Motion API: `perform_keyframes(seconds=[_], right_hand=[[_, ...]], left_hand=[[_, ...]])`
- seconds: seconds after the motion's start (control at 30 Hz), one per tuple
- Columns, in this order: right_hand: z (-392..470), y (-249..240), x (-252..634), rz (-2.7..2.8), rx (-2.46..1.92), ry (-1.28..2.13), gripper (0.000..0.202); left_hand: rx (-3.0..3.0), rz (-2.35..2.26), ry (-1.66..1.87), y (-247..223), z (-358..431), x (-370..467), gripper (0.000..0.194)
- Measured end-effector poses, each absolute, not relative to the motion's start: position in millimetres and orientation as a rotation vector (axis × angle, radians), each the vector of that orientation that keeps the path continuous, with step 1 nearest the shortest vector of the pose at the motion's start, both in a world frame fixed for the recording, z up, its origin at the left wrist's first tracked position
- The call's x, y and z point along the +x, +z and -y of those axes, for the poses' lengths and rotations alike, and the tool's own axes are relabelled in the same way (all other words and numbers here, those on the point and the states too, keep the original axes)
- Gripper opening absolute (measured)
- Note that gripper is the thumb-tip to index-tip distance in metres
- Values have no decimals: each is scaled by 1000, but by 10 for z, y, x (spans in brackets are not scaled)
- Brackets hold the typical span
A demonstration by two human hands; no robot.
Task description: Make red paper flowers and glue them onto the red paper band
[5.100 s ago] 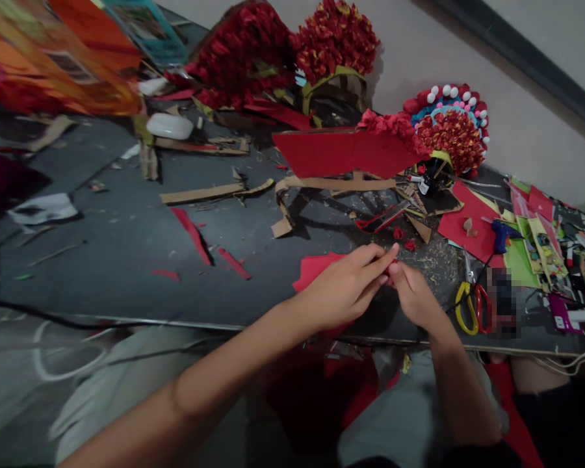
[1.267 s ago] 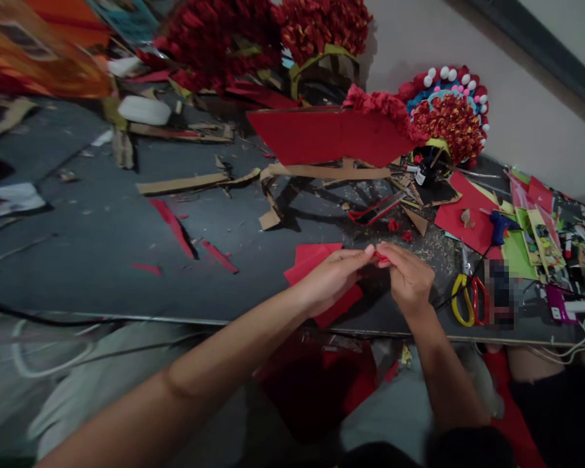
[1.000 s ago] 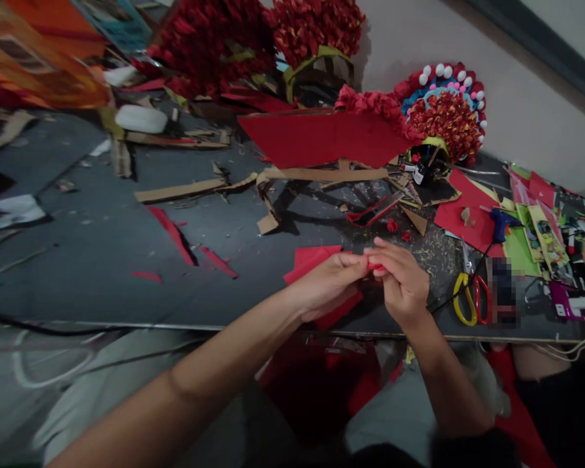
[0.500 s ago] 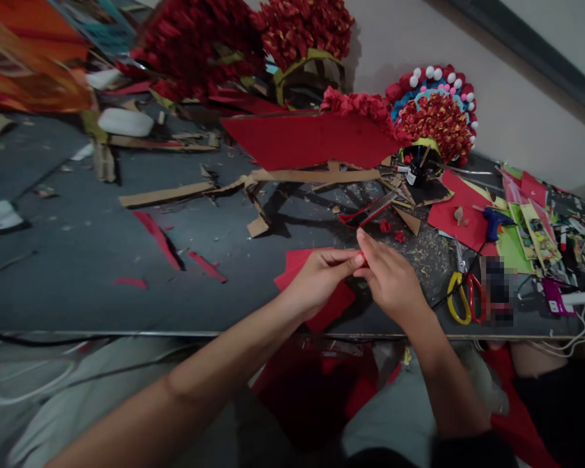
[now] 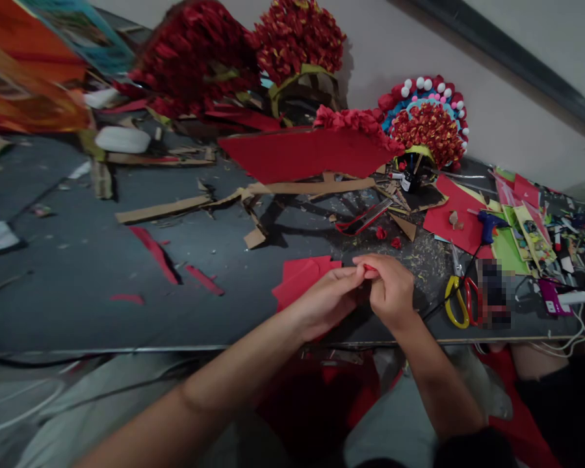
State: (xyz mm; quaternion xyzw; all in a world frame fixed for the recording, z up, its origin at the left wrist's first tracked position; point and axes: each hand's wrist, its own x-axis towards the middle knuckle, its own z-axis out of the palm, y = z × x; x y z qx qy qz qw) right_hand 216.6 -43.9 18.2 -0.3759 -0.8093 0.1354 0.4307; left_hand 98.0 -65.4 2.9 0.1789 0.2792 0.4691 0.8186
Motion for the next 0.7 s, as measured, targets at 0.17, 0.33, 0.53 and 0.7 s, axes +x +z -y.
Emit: perform_keyframes(seconds=[0.17, 0.33, 0.53, 0.7], right_hand=[[427, 275, 2129, 2021, -862, 584, 28], [368, 263, 2162, 2126, -880, 652, 36], [332, 159, 2177, 2159, -833, 375, 35], [327, 135, 2194, 2318, -934, 145, 39]], left_hand=[[415, -582, 1065, 91, 618, 901, 30], [533, -714, 1149, 154, 570, 822, 29], [589, -868, 1249, 99, 532, 829, 33], [635, -975, 1218, 113, 511, 810, 33]])
